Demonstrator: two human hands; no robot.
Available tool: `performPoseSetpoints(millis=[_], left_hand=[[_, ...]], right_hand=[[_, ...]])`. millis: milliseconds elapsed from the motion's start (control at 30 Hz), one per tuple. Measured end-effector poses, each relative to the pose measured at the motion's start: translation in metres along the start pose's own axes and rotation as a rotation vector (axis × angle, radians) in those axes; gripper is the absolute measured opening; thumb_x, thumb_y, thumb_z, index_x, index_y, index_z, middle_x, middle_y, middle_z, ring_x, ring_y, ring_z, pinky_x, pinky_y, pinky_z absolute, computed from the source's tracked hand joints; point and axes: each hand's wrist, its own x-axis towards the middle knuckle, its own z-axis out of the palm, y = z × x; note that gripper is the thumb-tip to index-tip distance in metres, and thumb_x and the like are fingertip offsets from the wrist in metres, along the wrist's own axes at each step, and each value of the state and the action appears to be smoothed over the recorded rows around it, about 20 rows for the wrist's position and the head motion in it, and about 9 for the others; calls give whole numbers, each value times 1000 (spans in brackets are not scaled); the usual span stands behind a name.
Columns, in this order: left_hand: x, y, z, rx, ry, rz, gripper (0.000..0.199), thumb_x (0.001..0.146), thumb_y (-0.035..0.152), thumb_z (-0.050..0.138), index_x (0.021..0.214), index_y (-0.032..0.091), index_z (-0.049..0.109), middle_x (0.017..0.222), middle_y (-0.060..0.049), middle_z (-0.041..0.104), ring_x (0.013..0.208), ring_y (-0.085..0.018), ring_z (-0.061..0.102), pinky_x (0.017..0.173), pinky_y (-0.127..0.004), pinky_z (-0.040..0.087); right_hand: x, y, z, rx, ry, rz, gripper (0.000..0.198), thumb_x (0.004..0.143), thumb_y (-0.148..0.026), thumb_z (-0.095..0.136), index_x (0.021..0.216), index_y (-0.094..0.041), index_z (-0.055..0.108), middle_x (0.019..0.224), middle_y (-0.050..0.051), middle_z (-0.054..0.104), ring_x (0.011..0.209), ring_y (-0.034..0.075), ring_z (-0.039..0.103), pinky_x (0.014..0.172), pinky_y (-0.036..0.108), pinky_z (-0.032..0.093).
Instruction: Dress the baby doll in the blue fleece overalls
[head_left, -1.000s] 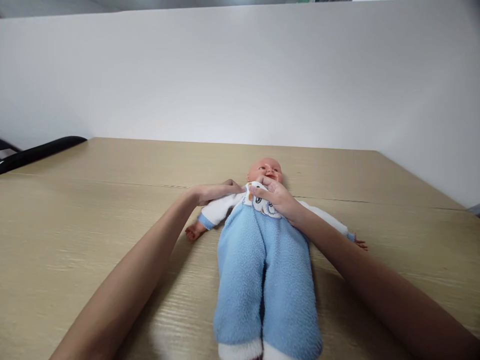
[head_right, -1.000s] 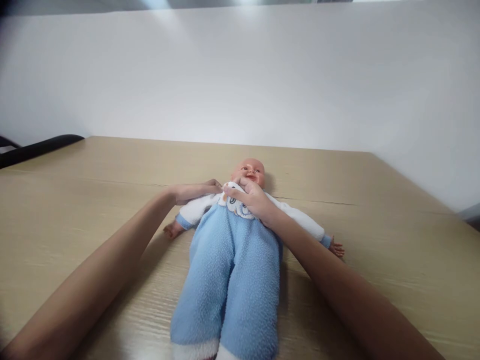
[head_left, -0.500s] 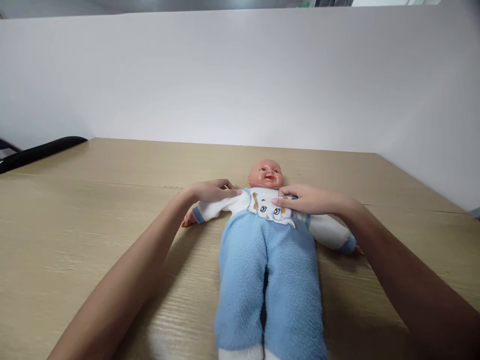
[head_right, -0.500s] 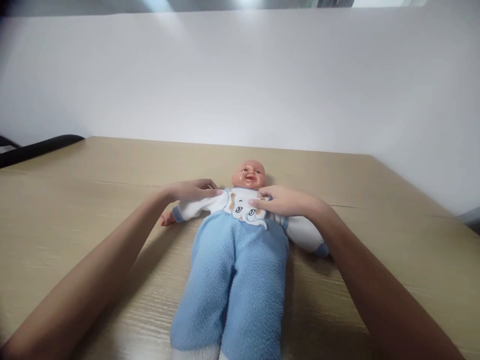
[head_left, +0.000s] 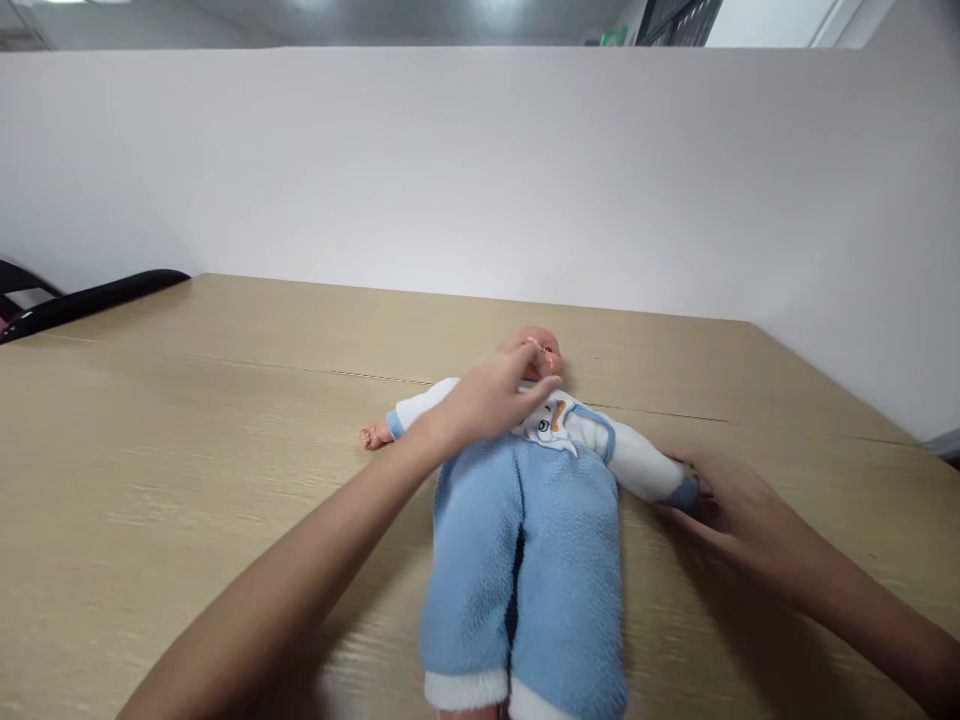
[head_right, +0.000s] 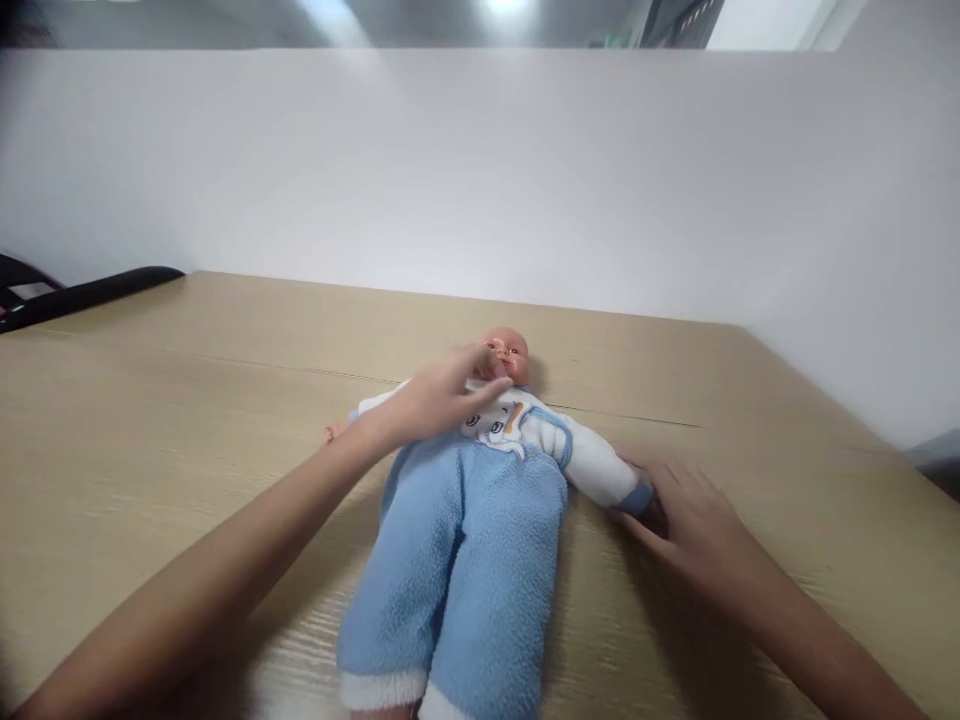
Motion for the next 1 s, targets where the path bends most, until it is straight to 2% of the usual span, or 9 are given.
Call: performPoseSetpoints(millis=[100, 300, 367, 500, 633, 700, 767, 900, 1000], left_hand=[[8, 14, 30, 180, -57, 99, 23, 106, 41, 66, 111, 19, 67, 124, -15, 73, 129, -32, 62, 117, -46, 47], [17, 7, 62, 399, -52, 73, 27, 105, 43, 66, 112, 18, 70, 122, -16, 76, 121, -36, 63, 112, -53, 48], [15, 3, 64, 387, -31, 98, 28, 108, 45, 61, 112, 18, 70, 120, -15, 77, 119, -36, 63, 107, -51, 49], [13, -3, 68, 304, 14, 188, 32, 113, 50, 52, 117, 22, 68, 115, -10, 79, 113, -32, 65, 104, -47, 47], [15, -7, 71, 230, 42, 232, 33, 115, 50, 49, 119, 23, 67, 115, -8, 80, 105, -28, 68, 98, -43, 46], [16, -8, 71, 186, 43, 254, 32, 115, 49, 49, 120, 23, 67, 117, -8, 79, 108, -27, 69, 98, -42, 46], [16, -9, 70, 129, 33, 288, 31, 116, 46, 48, 120, 23, 67, 119, -8, 79, 110, -26, 70, 98, -40, 47], [18, -8, 67, 48, -15, 359, 30, 117, 40, 45, 124, 21, 66, 117, -10, 77, 113, -26, 70, 98, -38, 48], [19, -6, 65, 35, -79, 413, 27, 116, 34, 44, 126, 20, 65, 116, -10, 76, 110, -26, 70, 97, -38, 49]], right_hand=[[-16, 9, 1, 35, -17, 70, 30, 91, -47, 73, 120, -37, 71, 122, 16, 80, 107, 43, 75, 89, 59, 60], [-13, 1, -4, 139, 95, 162, 35, 89, -50, 76, 119, -35, 72, 111, 11, 81, 101, 40, 77, 87, 57, 60], [-7, -2, -5, 229, 139, 198, 36, 87, -48, 79, 120, -34, 73, 115, 13, 82, 104, 40, 78, 90, 57, 59], [13, -3, -2, 647, 210, 279, 45, 82, -55, 89, 116, -30, 74, 118, 11, 82, 113, 37, 76, 100, 52, 60], [45, 0, 8, 957, 327, 346, 47, 73, -56, 99, 106, -28, 81, 107, 5, 80, 99, 25, 72, 89, 35, 62], [62, 1, 14, 1109, 364, 354, 45, 75, -50, 101, 110, -28, 83, 105, 2, 78, 90, 18, 68, 82, 27, 60], [79, 0, 19, 1237, 397, 330, 41, 78, -46, 100, 112, -29, 83, 110, 0, 78, 92, 16, 68, 83, 23, 59], [109, -8, 31, 1312, 433, 260, 39, 85, -51, 93, 115, -30, 82, 128, 1, 77, 117, 18, 69, 100, 26, 58], [121, -19, 40, 1301, 451, 228, 40, 87, -53, 91, 117, -29, 81, 129, 2, 76, 120, 19, 69, 101, 27, 57]])
